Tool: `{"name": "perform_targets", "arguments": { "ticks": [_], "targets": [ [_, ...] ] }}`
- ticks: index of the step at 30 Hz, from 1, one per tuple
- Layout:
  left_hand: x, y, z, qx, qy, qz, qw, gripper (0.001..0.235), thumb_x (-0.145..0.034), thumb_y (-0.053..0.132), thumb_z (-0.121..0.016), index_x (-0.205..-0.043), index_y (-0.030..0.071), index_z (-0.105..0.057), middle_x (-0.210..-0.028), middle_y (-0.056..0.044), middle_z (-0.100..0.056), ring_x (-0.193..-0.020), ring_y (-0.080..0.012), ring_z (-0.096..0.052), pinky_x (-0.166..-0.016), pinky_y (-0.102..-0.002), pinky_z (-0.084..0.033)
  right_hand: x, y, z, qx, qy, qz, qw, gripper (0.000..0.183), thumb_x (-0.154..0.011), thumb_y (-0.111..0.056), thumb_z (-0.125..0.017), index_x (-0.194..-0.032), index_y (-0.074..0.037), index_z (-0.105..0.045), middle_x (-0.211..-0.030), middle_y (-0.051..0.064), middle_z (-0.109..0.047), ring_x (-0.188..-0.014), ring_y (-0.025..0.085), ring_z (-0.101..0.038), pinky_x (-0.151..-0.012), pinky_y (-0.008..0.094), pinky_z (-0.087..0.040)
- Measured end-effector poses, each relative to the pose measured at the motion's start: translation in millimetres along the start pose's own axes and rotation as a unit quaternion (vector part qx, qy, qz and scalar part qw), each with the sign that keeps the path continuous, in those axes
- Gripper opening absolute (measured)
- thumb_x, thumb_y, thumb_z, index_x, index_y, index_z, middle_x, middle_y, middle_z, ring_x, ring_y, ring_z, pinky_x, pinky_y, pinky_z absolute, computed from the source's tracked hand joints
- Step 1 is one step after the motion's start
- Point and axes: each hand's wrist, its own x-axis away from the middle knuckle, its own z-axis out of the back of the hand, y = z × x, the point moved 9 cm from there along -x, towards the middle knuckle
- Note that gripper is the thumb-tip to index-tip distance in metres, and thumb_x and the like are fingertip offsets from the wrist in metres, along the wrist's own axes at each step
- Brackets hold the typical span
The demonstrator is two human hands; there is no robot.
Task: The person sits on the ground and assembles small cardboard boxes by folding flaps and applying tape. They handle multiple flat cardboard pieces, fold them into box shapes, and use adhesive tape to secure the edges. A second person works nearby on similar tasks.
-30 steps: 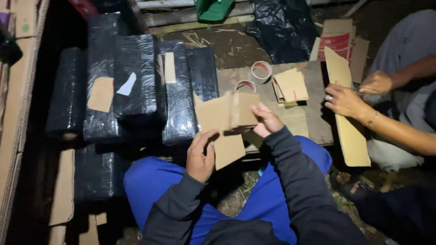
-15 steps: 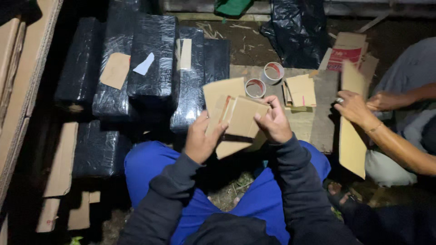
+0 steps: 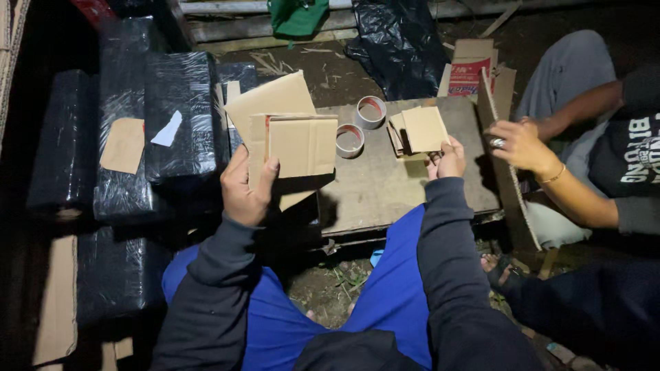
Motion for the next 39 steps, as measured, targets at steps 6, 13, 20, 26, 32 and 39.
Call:
{"name": "perform_targets", "arguments": {
  "ticks": [6,13,20,26,32,39],
  "targets": [
    [3.8,-5.6,-3.1,0.005,-0.003,0.024,1.000,0.020,-0.105,0.011,-0.064,-0.115,-0.004,-0.071,-0.116,-0.016,-0.069,-0.104,-0.0262,-0.070,-0.094,-0.032,-0.053,-0.2,-14.9,-1.8,0.365,0.072,0.085,0.924,0.046,-0.093,-0.026,-0.067,-0.133,-0.010,-0.052,-0.118,0.016,-0.058,-0.101,0.031,-0.057,-0.079,0.048,-0.050],
    [4.1,-7.1,-0.6,-0.019,0.008,0.027,0.999,0.017,-0.102,0.011,-0.065,-0.109,-0.002,-0.073,-0.101,-0.014,-0.068,-0.091,-0.0263,-0.068,-0.083,-0.033,-0.053,67.9,-45.5,-96.4,0.703,0.025,0.219,0.677,0.099,-0.069,-0.050,-0.089,-0.152,-0.023,-0.042,-0.158,0.022,-0.032,-0.145,0.047,-0.023,-0.115,0.064,-0.021],
    [-1.6,-0.2,2.3,-0.018,0.023,0.015,0.999,0.015,-0.100,0.011,-0.066,-0.106,-0.002,-0.073,-0.098,-0.015,-0.068,-0.088,-0.0285,-0.069,-0.078,-0.035,-0.054,36.3,-29.3,-110.6,0.727,0.052,0.151,0.667,0.110,-0.061,-0.063,-0.086,-0.154,-0.026,-0.039,-0.157,0.021,-0.036,-0.140,0.044,-0.036,-0.114,0.062,-0.025],
    [2.5,-5.5,1.1,-0.016,0.022,0.008,1.000,0.015,-0.101,0.010,-0.066,-0.106,-0.002,-0.072,-0.100,-0.015,-0.068,-0.089,-0.0290,-0.069,-0.079,-0.035,-0.054,26.9,-12.6,-97.8,0.769,0.088,0.176,0.608,0.099,-0.071,-0.064,-0.079,-0.155,-0.024,-0.045,-0.146,0.020,-0.048,-0.131,0.045,-0.043,-0.105,0.061,-0.034],
    [1.5,-6.1,-4.2,-0.027,0.014,0.023,0.999,0.015,-0.098,0.010,-0.067,-0.106,-0.002,-0.073,-0.097,-0.015,-0.068,-0.087,-0.0290,-0.069,-0.078,-0.036,-0.054,56.6,-42.8,-128.9,0.739,0.087,0.295,0.599,0.107,-0.063,-0.073,-0.083,-0.147,-0.017,-0.047,-0.147,0.028,-0.041,-0.143,0.052,-0.031,-0.107,0.074,-0.024],
    [5.0,-16.4,-17.3,-0.067,-0.015,0.043,0.997,0.020,-0.090,0.015,-0.075,-0.103,-0.001,-0.076,-0.095,-0.016,-0.069,-0.084,-0.0309,-0.069,-0.073,-0.037,-0.053,224.1,-80.4,-256.3,0.378,-0.422,0.483,0.668,0.112,-0.071,-0.054,-0.086,-0.157,-0.002,-0.036,-0.160,0.024,-0.038,-0.151,0.042,-0.033,-0.124,0.053,-0.027]
  ]
}}
